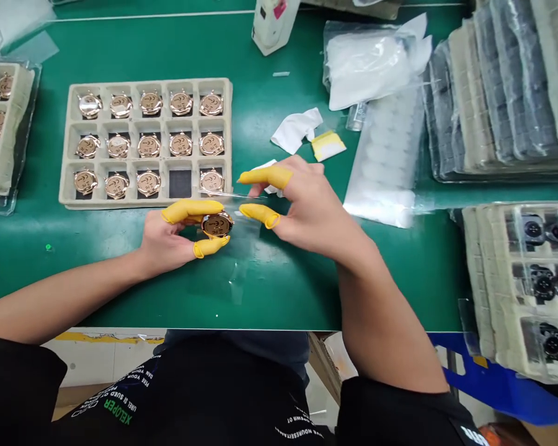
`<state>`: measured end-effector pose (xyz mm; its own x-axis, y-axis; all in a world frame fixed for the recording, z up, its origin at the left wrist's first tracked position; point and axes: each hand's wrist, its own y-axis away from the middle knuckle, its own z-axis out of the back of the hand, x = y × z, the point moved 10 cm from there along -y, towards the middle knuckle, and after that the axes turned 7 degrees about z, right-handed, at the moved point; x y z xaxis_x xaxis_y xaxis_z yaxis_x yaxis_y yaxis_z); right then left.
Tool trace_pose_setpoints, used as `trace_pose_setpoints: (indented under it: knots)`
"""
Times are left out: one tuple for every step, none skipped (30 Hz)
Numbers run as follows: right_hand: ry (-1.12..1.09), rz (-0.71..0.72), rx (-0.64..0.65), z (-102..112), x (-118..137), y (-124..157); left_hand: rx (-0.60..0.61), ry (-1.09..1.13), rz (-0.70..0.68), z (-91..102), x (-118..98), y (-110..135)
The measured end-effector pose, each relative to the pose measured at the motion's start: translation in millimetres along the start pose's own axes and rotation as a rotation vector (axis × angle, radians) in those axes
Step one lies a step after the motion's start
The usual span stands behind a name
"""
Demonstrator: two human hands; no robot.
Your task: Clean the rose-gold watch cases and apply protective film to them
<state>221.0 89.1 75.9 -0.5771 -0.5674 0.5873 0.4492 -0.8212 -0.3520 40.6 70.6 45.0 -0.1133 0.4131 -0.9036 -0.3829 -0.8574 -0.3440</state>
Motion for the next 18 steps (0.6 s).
trace_pose_setpoints:
  knots:
    - [-0.036, -0.033, -0.008, -1.3, -1.2, -1.0, 0.000, -0.018, -0.009, 0.6, -1.4, -0.5]
    - [-0.084, -0.072, -0.013, -2.7, -3.6, -2.1, 0.003, -0.037, -0.015, 0.9, -2.6, -1.2]
    - [-0.145, -0.106, -0.005, -4.8, -6.1, -3.1, 0.008, -0.058, -0.019, 1.1, -3.6, -2.2]
    - [-0.204, -0.135, 0.013, -7.2, -8.4, -3.9, 0.011, -0.076, -0.020, 1.5, -4.0, -3.1]
    - [-0.251, -0.156, 0.036, -9.0, -10.2, -4.6, 0.015, -0.089, -0.015, 1.7, -3.8, -3.9]
    - [-0.274, -0.172, 0.052, -9.5, -11.7, -5.0, 0.019, -0.094, -0.007, 2.0, -3.0, -4.5]
    - [-0.278, -0.181, 0.063, -8.8, -12.6, -5.3, 0.022, -0.092, 0.006, 2.2, -1.6, -4.8]
    - [-0.270, -0.183, 0.070, -7.6, -13.1, -5.5, 0.026, -0.082, 0.022, 2.2, 0.1, -4.9]
    - [-0.256, -0.177, 0.072, -6.0, -12.9, -5.6, 0.031, -0.067, 0.040, 1.9, 1.9, -4.9]
    - [-0.232, -0.165, 0.068, -4.3, -12.1, -5.8, 0.038, -0.047, 0.056, 1.3, 3.3, -4.9]
    - [-0.200, -0.146, 0.061, -2.5, -10.6, -5.8, 0.044, -0.026, 0.074, 0.6, 4.6, -4.9]
    - [-0.159, -0.124, 0.053, -1.0, -8.8, -5.7, 0.048, -0.006, 0.093, 0.1, 6.0, -5.2]
    - [-0.112, -0.105, 0.048, 0.0, -7.0, -5.5, 0.050, 0.010, 0.114, -0.3, 7.5, -5.5]
    - [-0.064, -0.093, 0.049, 0.1, -5.8, -5.0, 0.051, 0.022, 0.134, -0.7, 9.0, -6.0]
    - [-0.023, -0.087, 0.056, -0.7, -5.1, -4.4, 0.049, 0.032, 0.153, -0.7, 10.6, -6.4]
    - [0.007, -0.086, 0.071, -2.3, -5.0, -3.7, 0.045, 0.038, 0.169, -0.5, 12.1, -6.8]
    - [0.025, -0.089, 0.091, -4.5, -5.2, -3.1, 0.041, 0.042, 0.181, -0.3, 13.3, -7.0]
    - [0.038, -0.090, 0.109, -6.6, -5.5, -2.6, 0.040, 0.045, 0.188, -0.2, 14.2, -6.9]
